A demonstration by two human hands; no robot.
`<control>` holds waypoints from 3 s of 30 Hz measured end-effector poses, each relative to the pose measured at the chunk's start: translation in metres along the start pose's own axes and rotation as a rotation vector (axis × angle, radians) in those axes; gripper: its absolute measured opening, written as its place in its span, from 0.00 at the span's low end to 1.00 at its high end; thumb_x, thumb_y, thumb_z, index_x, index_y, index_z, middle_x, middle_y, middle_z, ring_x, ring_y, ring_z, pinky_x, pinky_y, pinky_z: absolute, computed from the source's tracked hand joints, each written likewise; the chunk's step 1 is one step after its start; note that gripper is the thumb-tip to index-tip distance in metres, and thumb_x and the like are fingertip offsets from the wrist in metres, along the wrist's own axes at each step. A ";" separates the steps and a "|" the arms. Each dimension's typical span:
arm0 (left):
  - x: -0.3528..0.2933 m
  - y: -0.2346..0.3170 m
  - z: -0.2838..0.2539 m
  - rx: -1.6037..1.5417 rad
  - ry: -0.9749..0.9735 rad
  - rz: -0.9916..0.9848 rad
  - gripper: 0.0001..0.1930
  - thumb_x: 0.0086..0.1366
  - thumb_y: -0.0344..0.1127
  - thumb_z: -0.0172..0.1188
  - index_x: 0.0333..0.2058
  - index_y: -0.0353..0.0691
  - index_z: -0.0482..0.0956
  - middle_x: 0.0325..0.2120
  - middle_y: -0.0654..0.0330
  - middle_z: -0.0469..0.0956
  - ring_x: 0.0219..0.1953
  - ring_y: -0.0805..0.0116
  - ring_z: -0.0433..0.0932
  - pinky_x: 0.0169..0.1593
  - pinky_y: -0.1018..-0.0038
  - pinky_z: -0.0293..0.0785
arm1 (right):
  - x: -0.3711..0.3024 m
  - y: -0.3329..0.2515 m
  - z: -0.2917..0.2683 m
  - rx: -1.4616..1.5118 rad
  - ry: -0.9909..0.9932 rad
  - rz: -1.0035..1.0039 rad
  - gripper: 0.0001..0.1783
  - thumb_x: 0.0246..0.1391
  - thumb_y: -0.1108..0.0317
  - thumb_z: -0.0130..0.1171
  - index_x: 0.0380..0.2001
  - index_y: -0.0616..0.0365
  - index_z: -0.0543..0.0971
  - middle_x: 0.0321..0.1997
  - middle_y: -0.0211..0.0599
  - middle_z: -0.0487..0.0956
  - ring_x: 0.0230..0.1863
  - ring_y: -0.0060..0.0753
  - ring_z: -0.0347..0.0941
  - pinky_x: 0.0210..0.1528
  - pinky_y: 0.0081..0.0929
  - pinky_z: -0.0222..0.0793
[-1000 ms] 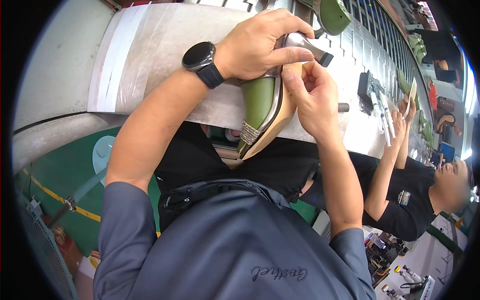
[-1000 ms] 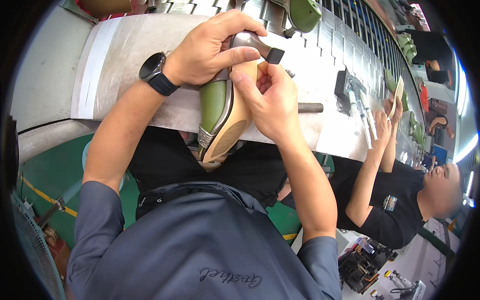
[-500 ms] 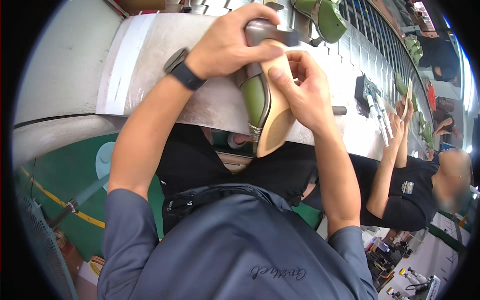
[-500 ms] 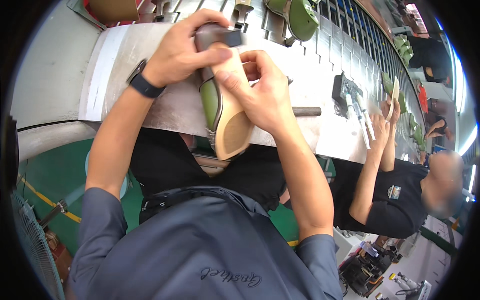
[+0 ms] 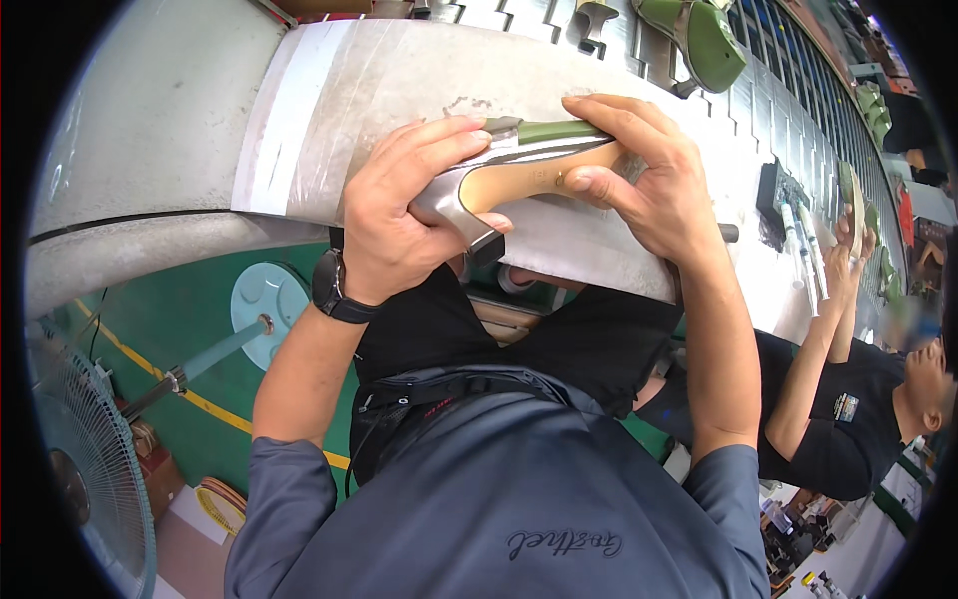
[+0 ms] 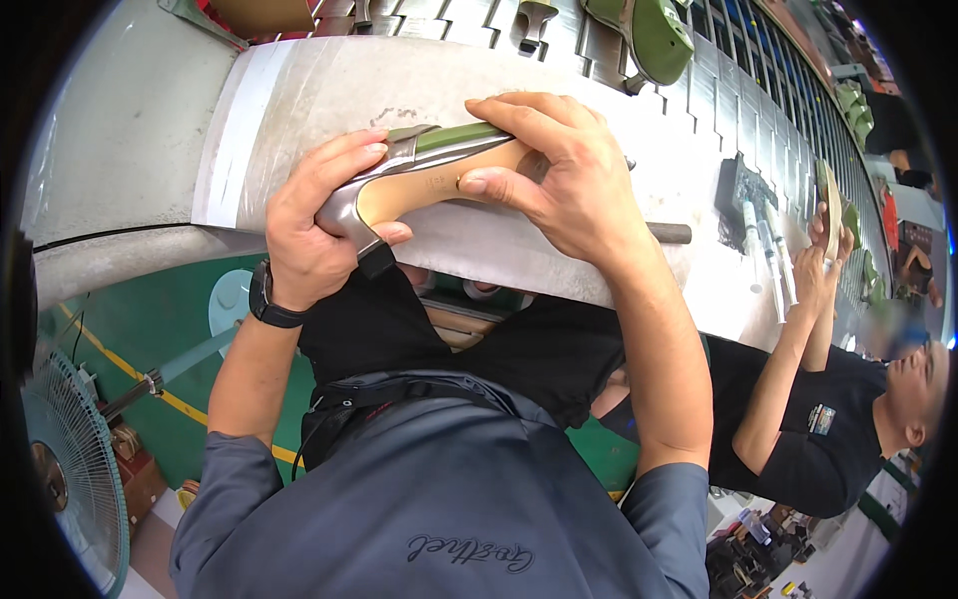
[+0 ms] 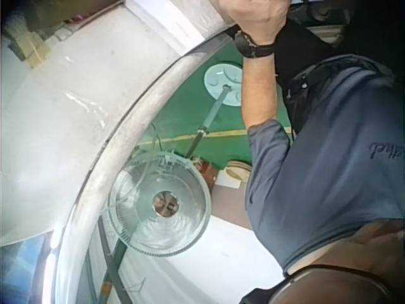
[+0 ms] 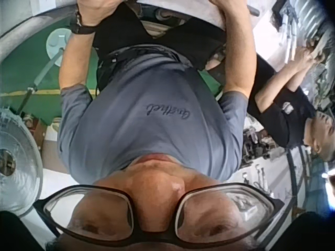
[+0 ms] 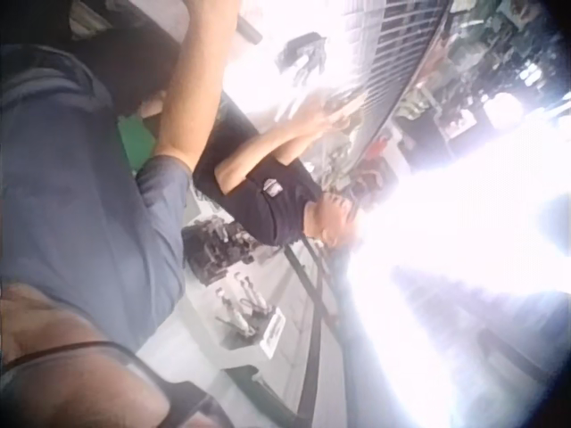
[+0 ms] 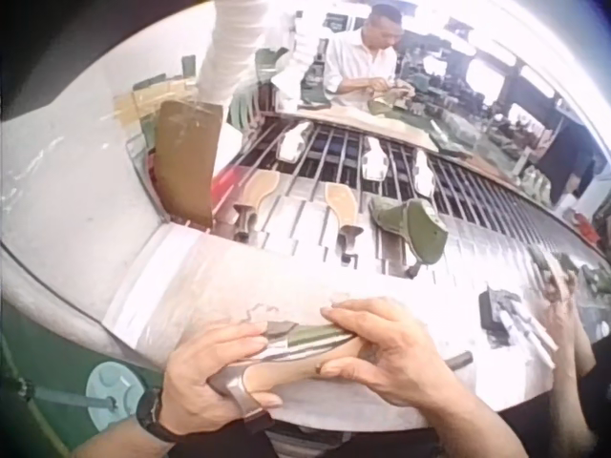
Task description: The person assembles high-heeled shoes by pressing shoe soles onto shoe uppers on lasts by hand and hammering along the edges with a hammer.
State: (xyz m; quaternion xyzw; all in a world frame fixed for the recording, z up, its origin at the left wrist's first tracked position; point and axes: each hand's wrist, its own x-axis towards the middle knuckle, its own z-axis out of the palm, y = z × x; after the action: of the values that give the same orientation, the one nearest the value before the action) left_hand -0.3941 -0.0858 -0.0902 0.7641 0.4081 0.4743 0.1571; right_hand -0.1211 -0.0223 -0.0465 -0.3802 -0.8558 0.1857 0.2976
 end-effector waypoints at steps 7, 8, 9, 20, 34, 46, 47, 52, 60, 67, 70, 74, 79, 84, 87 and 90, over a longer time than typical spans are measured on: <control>-0.003 -0.002 0.001 0.007 -0.008 0.019 0.35 0.51 0.45 0.84 0.55 0.34 0.82 0.56 0.44 0.83 0.58 0.50 0.83 0.62 0.58 0.77 | 0.013 -0.011 -0.008 0.162 -0.093 0.145 0.24 0.50 0.55 0.77 0.46 0.61 0.87 0.42 0.46 0.87 0.45 0.44 0.83 0.50 0.35 0.77; -0.003 -0.003 0.002 0.021 0.002 0.034 0.35 0.51 0.46 0.84 0.54 0.34 0.82 0.56 0.44 0.83 0.57 0.50 0.83 0.63 0.57 0.77 | 0.017 -0.016 -0.011 0.180 -0.127 0.228 0.23 0.50 0.56 0.76 0.44 0.63 0.87 0.39 0.47 0.86 0.41 0.42 0.83 0.48 0.34 0.77; -0.004 -0.002 0.002 0.037 0.012 0.048 0.35 0.51 0.47 0.84 0.54 0.34 0.82 0.55 0.43 0.84 0.57 0.50 0.83 0.63 0.56 0.77 | 0.025 -0.021 -0.014 0.183 -0.132 0.231 0.23 0.50 0.56 0.76 0.44 0.63 0.87 0.39 0.47 0.86 0.41 0.42 0.83 0.48 0.34 0.77; -0.005 -0.008 0.010 0.044 0.103 0.070 0.30 0.50 0.45 0.83 0.50 0.42 0.86 0.52 0.56 0.87 0.52 0.58 0.86 0.58 0.59 0.77 | 0.034 -0.016 -0.007 0.219 -0.302 0.267 0.30 0.46 0.51 0.82 0.45 0.65 0.88 0.37 0.50 0.88 0.38 0.44 0.86 0.43 0.35 0.81; -0.012 -0.006 0.008 0.097 0.064 0.082 0.30 0.53 0.49 0.82 0.52 0.41 0.84 0.53 0.52 0.86 0.54 0.55 0.86 0.62 0.56 0.76 | 0.038 -0.022 0.001 -0.077 -0.267 -0.204 0.28 0.50 0.55 0.77 0.48 0.64 0.86 0.45 0.48 0.88 0.41 0.50 0.86 0.44 0.39 0.81; -0.017 -0.009 0.013 0.088 0.071 0.095 0.30 0.56 0.52 0.79 0.52 0.42 0.83 0.53 0.54 0.86 0.56 0.55 0.85 0.62 0.55 0.74 | 0.053 -0.039 -0.005 0.036 -0.386 0.109 0.24 0.44 0.60 0.81 0.42 0.66 0.89 0.35 0.52 0.88 0.33 0.52 0.86 0.41 0.37 0.81; -0.017 -0.008 0.014 0.084 0.077 0.096 0.29 0.57 0.52 0.79 0.52 0.42 0.83 0.52 0.54 0.86 0.56 0.55 0.85 0.63 0.55 0.74 | 0.057 -0.043 -0.007 0.033 -0.387 0.109 0.24 0.44 0.60 0.81 0.42 0.66 0.89 0.35 0.52 0.88 0.33 0.52 0.86 0.41 0.37 0.81; -0.023 -0.008 0.017 0.091 0.101 0.109 0.30 0.57 0.53 0.78 0.52 0.42 0.83 0.52 0.54 0.86 0.55 0.55 0.85 0.63 0.55 0.74 | 0.069 -0.046 -0.004 -0.067 -0.471 0.159 0.23 0.40 0.58 0.82 0.34 0.65 0.89 0.28 0.51 0.86 0.29 0.51 0.84 0.38 0.37 0.81; -0.035 0.008 0.040 0.206 0.196 0.018 0.36 0.55 0.54 0.79 0.57 0.39 0.80 0.58 0.52 0.82 0.58 0.53 0.83 0.65 0.53 0.70 | 0.062 -0.049 -0.004 -0.242 -0.442 0.040 0.26 0.40 0.53 0.81 0.38 0.60 0.88 0.33 0.49 0.86 0.38 0.50 0.85 0.57 0.47 0.77; -0.026 0.036 0.029 0.245 -0.066 -0.074 0.37 0.56 0.46 0.78 0.61 0.35 0.77 0.64 0.48 0.76 0.66 0.50 0.74 0.70 0.49 0.62 | -0.022 -0.011 -0.006 -0.264 0.112 0.041 0.34 0.49 0.60 0.79 0.60 0.56 0.81 0.71 0.50 0.74 0.70 0.56 0.71 0.72 0.53 0.64; -0.003 0.023 0.020 0.133 -0.135 -0.064 0.35 0.57 0.41 0.77 0.61 0.38 0.76 0.66 0.48 0.74 0.66 0.45 0.73 0.70 0.52 0.65 | -0.081 0.016 -0.029 -0.279 0.303 0.281 0.24 0.54 0.73 0.70 0.56 0.62 0.83 0.64 0.52 0.79 0.63 0.53 0.78 0.66 0.42 0.72; 0.039 0.015 0.035 0.113 -0.221 -0.083 0.37 0.59 0.38 0.76 0.66 0.34 0.73 0.65 0.44 0.74 0.65 0.42 0.73 0.71 0.58 0.66 | -0.135 0.034 -0.054 -0.248 0.248 0.384 0.26 0.52 0.81 0.61 0.57 0.62 0.83 0.58 0.51 0.81 0.58 0.53 0.80 0.63 0.40 0.74; 0.045 0.009 0.042 -0.231 -0.270 -0.342 0.35 0.61 0.38 0.73 0.64 0.31 0.74 0.57 0.42 0.79 0.59 0.47 0.78 0.62 0.63 0.74 | -0.132 0.031 -0.059 -0.309 -0.016 0.187 0.33 0.47 0.87 0.56 0.60 0.59 0.82 0.56 0.48 0.80 0.54 0.52 0.77 0.59 0.41 0.74; 0.046 0.024 0.046 -0.171 -0.322 -0.354 0.37 0.63 0.36 0.73 0.68 0.30 0.70 0.60 0.47 0.77 0.64 0.58 0.76 0.68 0.67 0.69 | -0.134 0.035 -0.055 -0.423 0.008 0.133 0.36 0.46 0.85 0.57 0.61 0.53 0.82 0.50 0.42 0.80 0.51 0.48 0.76 0.55 0.42 0.73; 0.036 0.037 0.042 -0.045 -0.342 -0.337 0.35 0.63 0.39 0.71 0.66 0.31 0.72 0.59 0.41 0.77 0.61 0.45 0.77 0.65 0.60 0.72 | -0.129 0.024 -0.048 -0.538 -0.001 0.076 0.36 0.47 0.82 0.58 0.63 0.52 0.79 0.46 0.40 0.79 0.49 0.47 0.75 0.52 0.41 0.72; 0.041 0.042 0.043 0.078 -0.385 -0.326 0.40 0.63 0.43 0.72 0.68 0.29 0.69 0.61 0.39 0.76 0.64 0.42 0.74 0.68 0.57 0.70 | -0.117 0.021 -0.044 -0.535 -0.078 0.189 0.33 0.48 0.81 0.57 0.60 0.53 0.78 0.42 0.42 0.80 0.46 0.48 0.78 0.46 0.41 0.73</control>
State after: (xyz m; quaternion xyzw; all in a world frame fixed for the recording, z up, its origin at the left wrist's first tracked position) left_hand -0.3285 -0.0734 -0.0611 0.7700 0.5064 0.2722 0.2767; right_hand -0.0184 -0.0944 -0.0676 -0.5159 -0.8460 -0.0055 0.1347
